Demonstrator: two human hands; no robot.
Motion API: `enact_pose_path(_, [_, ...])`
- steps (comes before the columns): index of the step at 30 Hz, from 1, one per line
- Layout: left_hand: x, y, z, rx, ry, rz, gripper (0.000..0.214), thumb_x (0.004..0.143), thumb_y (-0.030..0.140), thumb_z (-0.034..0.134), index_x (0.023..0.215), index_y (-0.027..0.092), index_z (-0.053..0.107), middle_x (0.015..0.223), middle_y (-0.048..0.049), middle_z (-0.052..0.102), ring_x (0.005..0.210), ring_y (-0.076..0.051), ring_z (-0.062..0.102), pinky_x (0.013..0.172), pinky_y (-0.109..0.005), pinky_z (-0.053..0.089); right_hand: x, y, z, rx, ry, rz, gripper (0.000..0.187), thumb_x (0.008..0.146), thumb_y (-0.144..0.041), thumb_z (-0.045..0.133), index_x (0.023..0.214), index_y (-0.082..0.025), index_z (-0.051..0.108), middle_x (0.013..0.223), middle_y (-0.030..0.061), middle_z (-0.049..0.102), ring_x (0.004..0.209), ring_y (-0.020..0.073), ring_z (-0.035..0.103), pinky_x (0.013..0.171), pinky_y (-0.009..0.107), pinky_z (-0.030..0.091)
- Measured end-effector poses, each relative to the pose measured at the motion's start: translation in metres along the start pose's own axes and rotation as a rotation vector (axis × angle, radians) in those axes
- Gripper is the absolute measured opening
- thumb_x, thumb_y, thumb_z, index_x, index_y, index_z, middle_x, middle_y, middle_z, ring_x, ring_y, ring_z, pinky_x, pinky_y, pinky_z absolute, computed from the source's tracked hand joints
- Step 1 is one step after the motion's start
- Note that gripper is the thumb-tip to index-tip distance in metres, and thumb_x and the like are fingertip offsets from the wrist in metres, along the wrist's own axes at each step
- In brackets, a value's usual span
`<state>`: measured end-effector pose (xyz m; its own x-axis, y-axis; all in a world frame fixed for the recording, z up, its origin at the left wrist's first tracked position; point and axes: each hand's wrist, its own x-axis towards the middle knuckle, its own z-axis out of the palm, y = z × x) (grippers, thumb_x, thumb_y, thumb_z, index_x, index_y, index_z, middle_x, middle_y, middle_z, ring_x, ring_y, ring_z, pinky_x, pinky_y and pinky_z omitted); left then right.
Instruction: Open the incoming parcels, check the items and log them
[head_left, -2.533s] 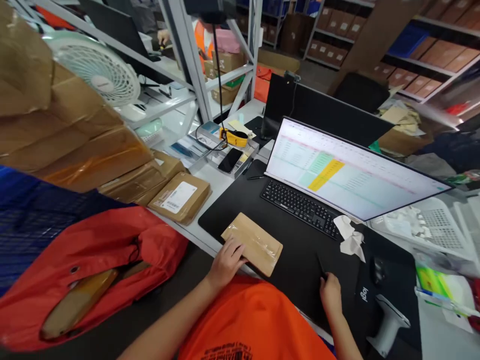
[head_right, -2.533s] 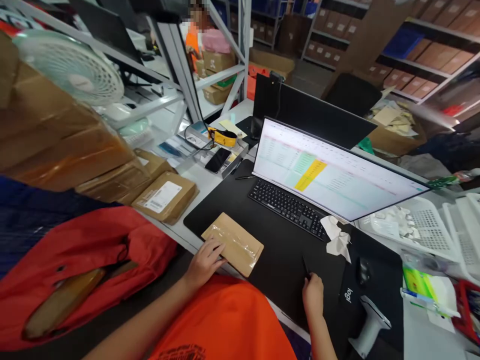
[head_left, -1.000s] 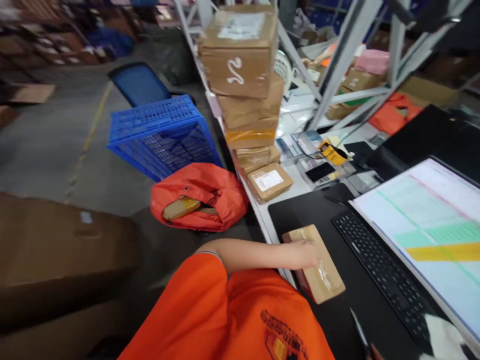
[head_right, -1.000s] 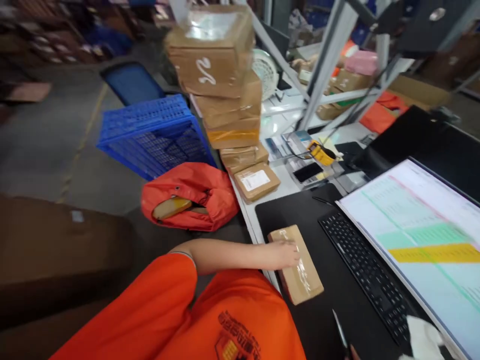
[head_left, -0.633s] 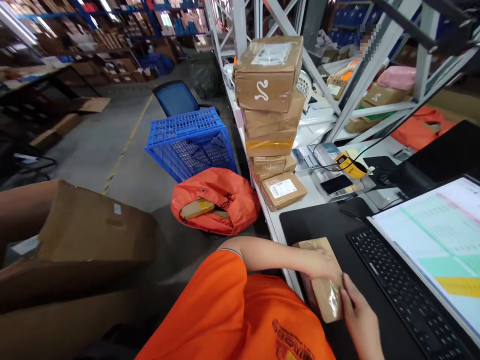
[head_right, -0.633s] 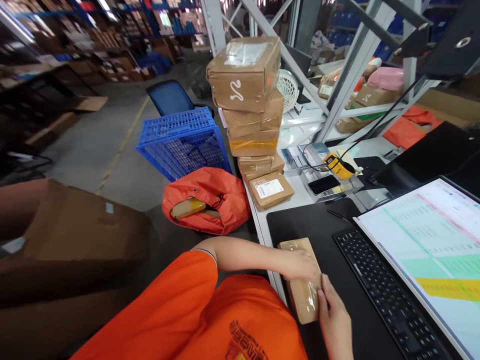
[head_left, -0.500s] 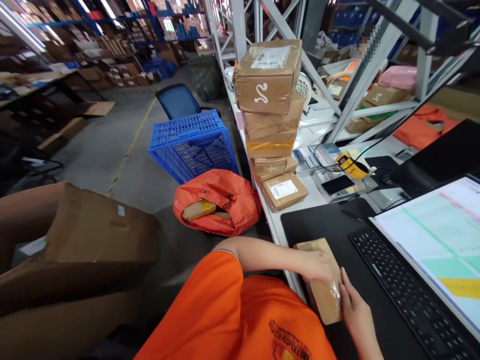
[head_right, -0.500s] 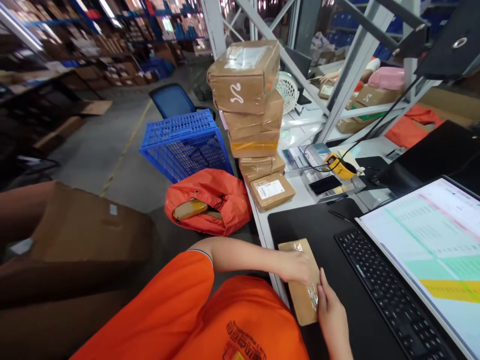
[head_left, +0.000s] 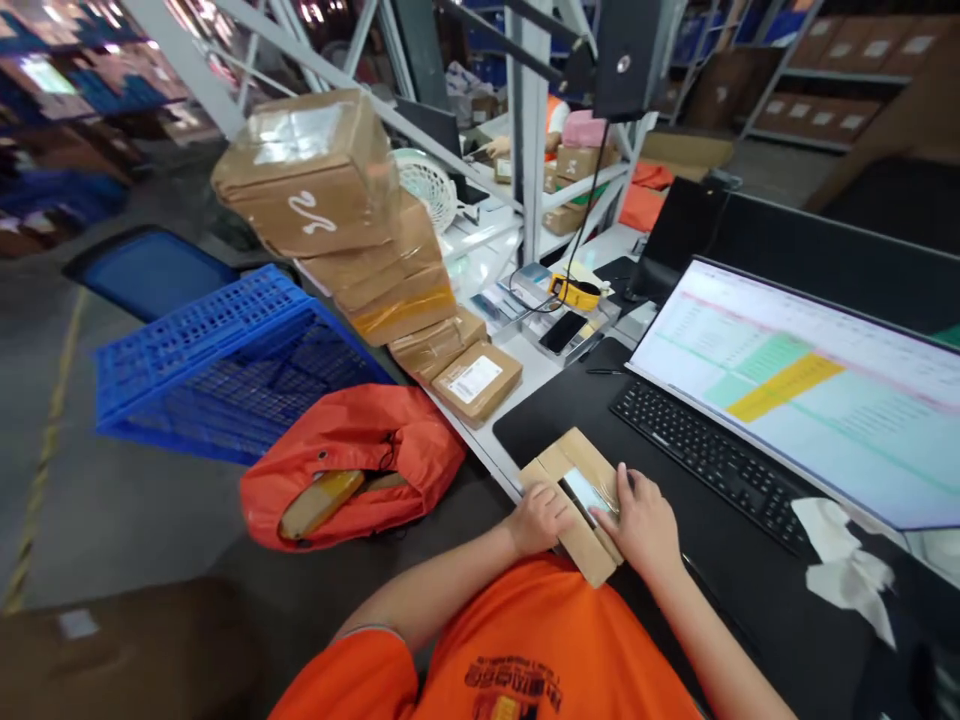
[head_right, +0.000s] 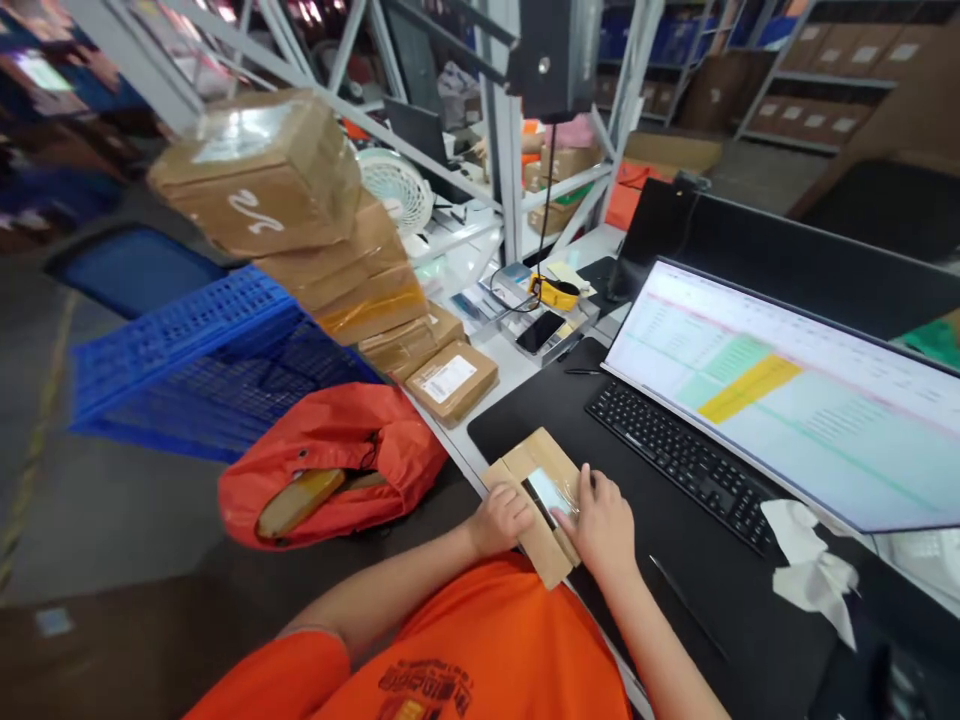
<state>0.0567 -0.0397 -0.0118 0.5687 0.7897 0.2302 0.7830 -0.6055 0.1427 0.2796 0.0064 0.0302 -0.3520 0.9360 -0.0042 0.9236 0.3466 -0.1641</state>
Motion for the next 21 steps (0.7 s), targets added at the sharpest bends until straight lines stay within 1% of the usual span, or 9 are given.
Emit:
enact_pose_path(1, [0.001, -0.001, -0.003, -0.031, -0.014, 0.007, 0.031, 0.09, 0.048, 0.059, 0.084, 0.018, 0.063, 0.079, -0.0072, 0.064, 0.078, -0.023, 0.058, 0.076, -0.039, 0.042, -0.001, -0.008, -0.002, -0.074, -0.025, 0.007, 0.07, 0.098, -0.049, 0.05, 0.149, -0.002, 0.039, 0.128, 0.0249, 0.053, 0.109, 0.0337, 0.057, 0.085, 0.043, 0.052])
enact_pose_path(3, [0.006, -0.004, -0.015, -0.115, -0.048, 0.032, 0.061, 0.077, 0.073, 0.063, 0.096, 0.015, 0.063, 0.088, -0.0104, 0.067, 0.084, -0.027, 0.061, 0.081, -0.043, 0.043, 0.0, -0.022, -0.006, -0.159, -0.086, 0.009, 0.062, 0.101, -0.039, 0.045, 0.146, 0.003, 0.04, 0.111, 0.0233, 0.059, 0.094, 0.0303, 0.061, 0.078, 0.04, 0.053])
enact_pose_path(4, [0.01, -0.007, -0.023, -0.152, -0.074, 0.035, 0.073, 0.071, 0.08, 0.063, 0.102, 0.014, 0.062, 0.091, -0.0112, 0.067, 0.086, -0.028, 0.062, 0.083, -0.043, 0.044, 0.001, -0.028, -0.007, -0.193, -0.1, 0.002, 0.057, 0.102, -0.033, 0.041, 0.145, 0.005, 0.041, 0.105, 0.0226, 0.06, 0.089, 0.0294, 0.061, 0.077, 0.041, 0.053])
enact_pose_path(6, [0.019, -0.012, -0.038, -0.188, -0.156, 0.027, 0.081, 0.065, 0.083, 0.065, 0.108, 0.014, 0.06, 0.093, -0.0103, 0.069, 0.087, -0.028, 0.065, 0.083, -0.041, 0.044, 0.005, -0.035, -0.008, -0.261, -0.096, -0.016, 0.05, 0.101, -0.021, 0.033, 0.142, 0.006, 0.044, 0.096, 0.0227, 0.061, 0.084, 0.0292, 0.063, 0.077, 0.044, 0.052])
enact_pose_path(9, [0.029, -0.014, -0.051, -0.155, -0.271, 0.024, 0.069, 0.063, 0.077, 0.074, 0.097, 0.018, 0.061, 0.089, -0.0067, 0.07, 0.083, -0.026, 0.067, 0.076, -0.036, 0.044, 0.014, -0.036, -0.01, -0.315, -0.109, 0.002, 0.052, 0.094, -0.008, 0.029, 0.141, 0.003, 0.046, 0.089, 0.0234, 0.062, 0.076, 0.0281, 0.064, 0.067, 0.041, 0.054])
enact_pose_path(12, [0.034, -0.012, -0.047, -0.11, -0.247, 0.018, 0.06, 0.065, 0.07, 0.078, 0.09, 0.019, 0.06, 0.086, -0.0051, 0.07, 0.081, -0.025, 0.067, 0.073, -0.034, 0.042, 0.024, -0.025, -0.015, -0.262, -0.192, -0.017, 0.056, 0.09, -0.004, 0.03, 0.145, 0.002, 0.042, 0.09, 0.0234, 0.064, 0.074, 0.0262, 0.066, 0.061, 0.035, 0.055])
enact_pose_path(16, [0.037, -0.006, -0.031, -0.086, -0.132, -0.056, 0.048, 0.078, 0.065, 0.069, 0.081, 0.018, 0.06, 0.078, -0.006, 0.068, 0.077, -0.024, 0.066, 0.069, -0.034, 0.042, 0.032, -0.008, -0.026, -0.148, -0.298, -0.111, 0.053, 0.093, -0.004, 0.031, 0.145, -0.001, 0.042, 0.095, 0.0208, 0.067, 0.083, 0.0247, 0.069, 0.075, 0.034, 0.056])
enact_pose_path(19, [0.036, -0.001, -0.025, -0.065, -0.07, -0.094, 0.045, 0.081, 0.062, 0.068, 0.077, 0.018, 0.06, 0.075, -0.0067, 0.068, 0.074, -0.024, 0.066, 0.067, -0.034, 0.042, 0.03, -0.005, -0.035, -0.129, -0.303, -0.1, 0.046, 0.101, -0.019, 0.037, 0.144, -0.003, 0.044, 0.101, 0.021, 0.068, 0.09, 0.0268, 0.069, 0.083, 0.037, 0.056])
enact_pose_path(21, [0.033, 0.001, -0.028, -0.094, -0.067, -0.092, 0.045, 0.079, 0.062, 0.071, 0.077, 0.018, 0.061, 0.075, -0.0059, 0.069, 0.073, -0.024, 0.066, 0.066, -0.033, 0.043, 0.024, -0.003, -0.039, -0.054, -0.287, -0.099, 0.052, 0.101, -0.029, 0.049, 0.145, -0.003, 0.043, 0.116, 0.0238, 0.064, 0.105, 0.0295, 0.066, 0.095, 0.043, 0.052])
